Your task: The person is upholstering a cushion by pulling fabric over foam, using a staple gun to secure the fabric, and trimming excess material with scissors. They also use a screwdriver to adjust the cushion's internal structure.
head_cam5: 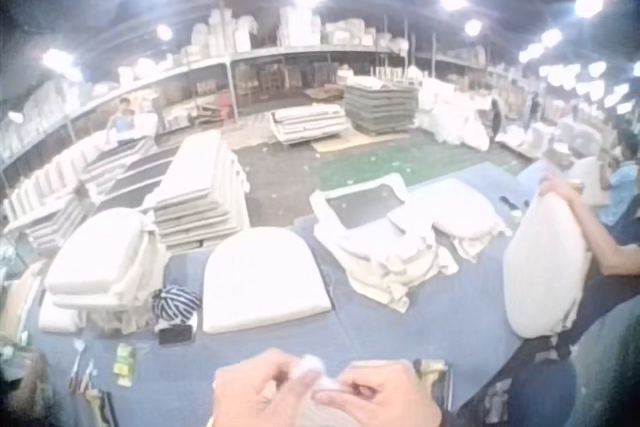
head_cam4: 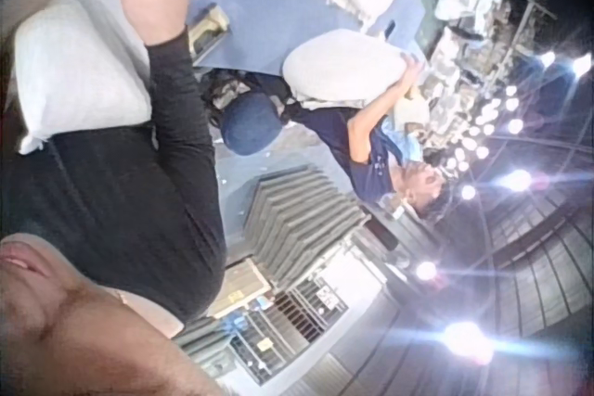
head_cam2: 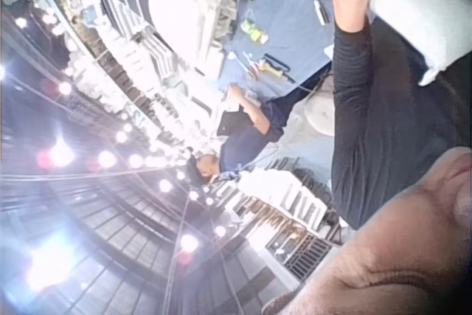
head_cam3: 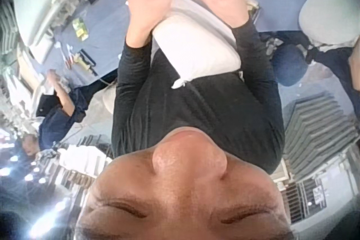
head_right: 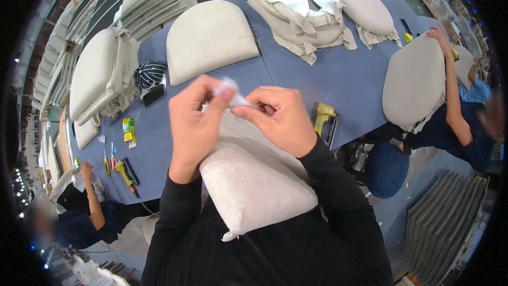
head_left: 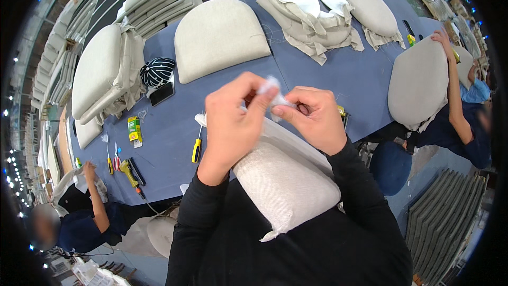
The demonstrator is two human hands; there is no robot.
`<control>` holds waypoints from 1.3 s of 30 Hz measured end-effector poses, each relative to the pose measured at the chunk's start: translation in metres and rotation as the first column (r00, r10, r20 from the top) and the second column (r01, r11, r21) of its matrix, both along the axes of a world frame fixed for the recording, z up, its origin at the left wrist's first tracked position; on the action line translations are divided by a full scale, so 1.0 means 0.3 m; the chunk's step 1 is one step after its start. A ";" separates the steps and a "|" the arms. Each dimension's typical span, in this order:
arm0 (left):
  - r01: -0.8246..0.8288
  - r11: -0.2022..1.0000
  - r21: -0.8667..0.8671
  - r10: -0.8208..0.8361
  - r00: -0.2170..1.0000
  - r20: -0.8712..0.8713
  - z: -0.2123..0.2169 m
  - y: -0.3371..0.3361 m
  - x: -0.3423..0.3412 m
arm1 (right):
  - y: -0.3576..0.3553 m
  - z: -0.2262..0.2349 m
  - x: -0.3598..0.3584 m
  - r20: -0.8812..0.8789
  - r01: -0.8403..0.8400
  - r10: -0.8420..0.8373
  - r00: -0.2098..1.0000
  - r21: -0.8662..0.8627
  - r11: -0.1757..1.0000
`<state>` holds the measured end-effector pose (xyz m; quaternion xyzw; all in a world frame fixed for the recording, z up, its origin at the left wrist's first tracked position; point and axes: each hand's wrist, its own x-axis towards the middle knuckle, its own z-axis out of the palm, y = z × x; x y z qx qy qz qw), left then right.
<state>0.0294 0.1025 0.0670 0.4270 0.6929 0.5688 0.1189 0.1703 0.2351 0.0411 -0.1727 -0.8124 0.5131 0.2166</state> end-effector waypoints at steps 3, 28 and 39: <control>-0.244 0.929 0.278 0.186 0.958 0.218 -0.021 -0.010 -0.024 | 0.000 0.005 0.008 0.053 -0.047 0.048 0.997 -0.012 0.999; -0.599 0.702 -0.385 0.625 0.778 -0.071 -0.807 -0.510 -0.435 | -0.098 -0.101 0.071 -0.052 0.111 -0.142 0.989 -0.383 0.917; 0.005 0.781 -0.624 0.514 0.561 0.649 -1.360 -0.938 -0.370 | -0.064 -0.109 -0.049 -0.039 0.158 -0.172 0.984 -0.237 0.959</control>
